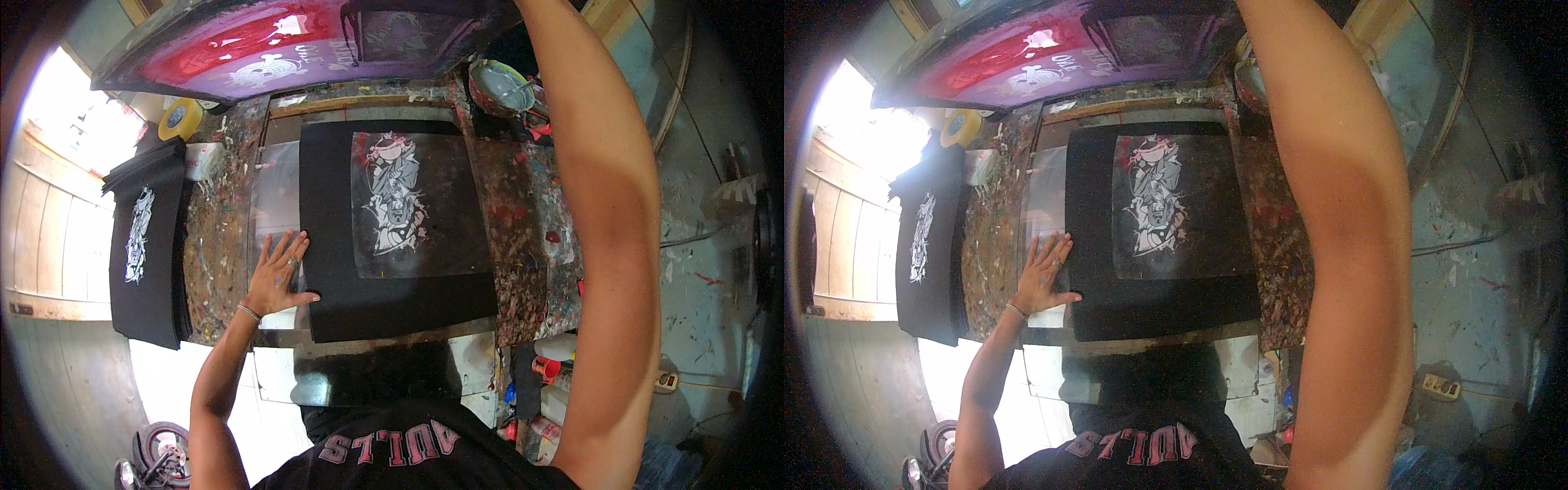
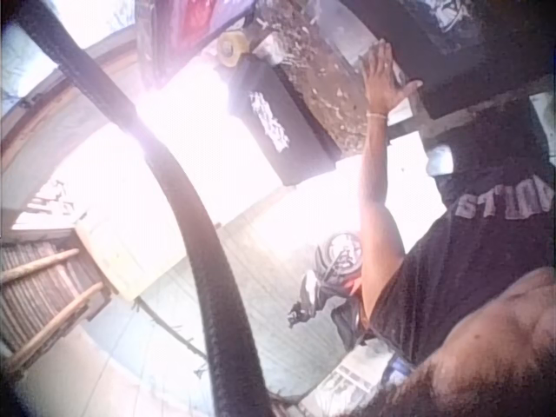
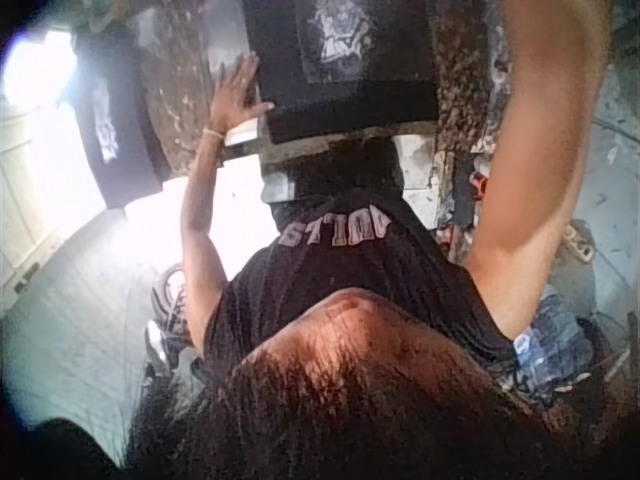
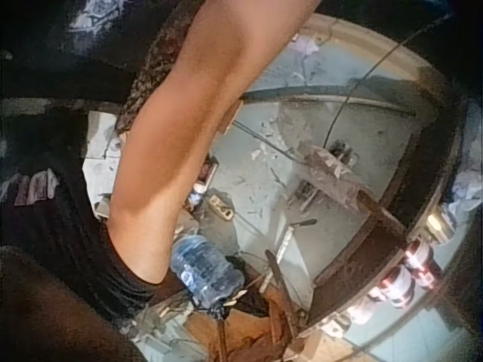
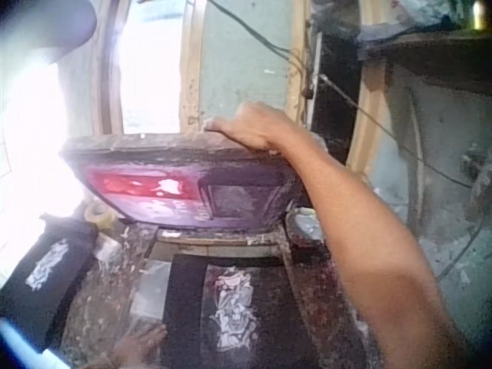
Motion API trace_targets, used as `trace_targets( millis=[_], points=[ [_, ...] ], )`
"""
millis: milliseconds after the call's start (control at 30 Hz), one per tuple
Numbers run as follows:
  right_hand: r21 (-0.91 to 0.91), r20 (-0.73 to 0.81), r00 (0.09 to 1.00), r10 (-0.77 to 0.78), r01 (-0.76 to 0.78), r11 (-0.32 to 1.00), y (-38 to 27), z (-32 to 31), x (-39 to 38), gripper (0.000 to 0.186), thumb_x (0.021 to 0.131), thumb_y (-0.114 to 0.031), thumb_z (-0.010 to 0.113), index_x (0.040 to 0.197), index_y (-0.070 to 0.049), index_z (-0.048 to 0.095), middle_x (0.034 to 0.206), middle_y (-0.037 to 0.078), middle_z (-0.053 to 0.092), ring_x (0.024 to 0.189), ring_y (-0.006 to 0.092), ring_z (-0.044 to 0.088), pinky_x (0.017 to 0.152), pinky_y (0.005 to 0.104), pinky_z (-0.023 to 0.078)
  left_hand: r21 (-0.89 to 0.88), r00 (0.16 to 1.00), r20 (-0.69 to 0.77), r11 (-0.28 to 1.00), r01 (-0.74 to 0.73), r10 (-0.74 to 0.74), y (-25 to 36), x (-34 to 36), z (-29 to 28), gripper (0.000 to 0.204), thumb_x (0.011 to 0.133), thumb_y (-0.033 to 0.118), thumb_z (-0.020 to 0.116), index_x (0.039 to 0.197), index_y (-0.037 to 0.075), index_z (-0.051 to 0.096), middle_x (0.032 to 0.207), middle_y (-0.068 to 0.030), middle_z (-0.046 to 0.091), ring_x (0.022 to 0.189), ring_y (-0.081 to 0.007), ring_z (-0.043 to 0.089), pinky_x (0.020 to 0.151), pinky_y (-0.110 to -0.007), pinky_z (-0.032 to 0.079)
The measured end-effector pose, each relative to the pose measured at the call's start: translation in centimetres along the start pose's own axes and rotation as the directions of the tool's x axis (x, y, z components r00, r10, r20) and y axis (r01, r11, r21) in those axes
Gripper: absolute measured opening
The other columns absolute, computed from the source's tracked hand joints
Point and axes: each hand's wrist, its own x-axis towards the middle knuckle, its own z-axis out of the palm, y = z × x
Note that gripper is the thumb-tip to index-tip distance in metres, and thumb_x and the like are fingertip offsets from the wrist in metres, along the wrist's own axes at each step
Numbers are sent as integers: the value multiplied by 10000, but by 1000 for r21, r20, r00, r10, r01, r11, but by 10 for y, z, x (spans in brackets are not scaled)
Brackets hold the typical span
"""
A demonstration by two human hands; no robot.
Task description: The person performs manual screen printing on black t-shirts using a squeegee and ink. They scoop ink onto a screen, pull it across to transfer a white graphic onto each shirt, then remove and stack the printed shirts. The process is repeated for multiple shirts.
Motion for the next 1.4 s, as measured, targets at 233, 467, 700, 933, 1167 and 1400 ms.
trace_targets(
  millis=[233,467,700,933,1167,1400],
  points=[
    [-39,2,1000,5,-5,999,4,4,5,879,900,-724,526,1063,119,712,1116,401,661,1092,496,665,973,491,506,-38,999,-34,999,-5,4,-1,-2,1,1255,724,886,609,1637,105,246,1695,-66,275,1584,-300,174,1289,-566,44],
    [-26,-36,998,-52,51,998,12,6,9,896,900,-737,520,1051,126,710,1102,403,662,1079,496,670,972,487,507,-17,1000,-18,1000,-19,19,0,1,1,1254,723,873,624,1633,92,255,1694,-86,272,1584,-310,172,1286,-566,36],
    [13,-91,988,-123,125,992,12,7,9,875,894,-729,534,1056,112,715,1117,399,659,1071,498,668,965,490,510,-52,986,-156,997,50,-58,38,21,-14,868,985,613,511,1600,28,329,1715,-192,144,1597,-372,62,1259,-591,18],
    [17,35,999,21,-21,1000,-12,-10,-16,820,898,-689,566,1060,100,720,1133,391,658,1090,497,661,984,487,508,-619,960,-237,785,-30,-150,148,92,4,685,1097,436,361,1621,10,247,1704,-264,83,1595,-396,10,1250,-575,-43],
    [-62,-53,998,-36,32,998,-13,-6,-18,853,902,-708,549,989,123,721,1076,397,666,1038,492,681,944,485,533,-921,990,81,-370,118,115,275,215,-76,742,1040,613,468,1412,-26,537,1299,-233,657,1264,-355,589,1022,-444,468],
    [-26,-12,999,-44,43,999,-31,16,-101,851,918,-743,512,742,66,709,691,274,676,654,418,695,708,500,568,-120,516,-844,989,90,-149,79,78,-240,650,803,237,889,1307,-28,576,1048,-164,698,969,-289,691,844,-392,563]
  ],
)
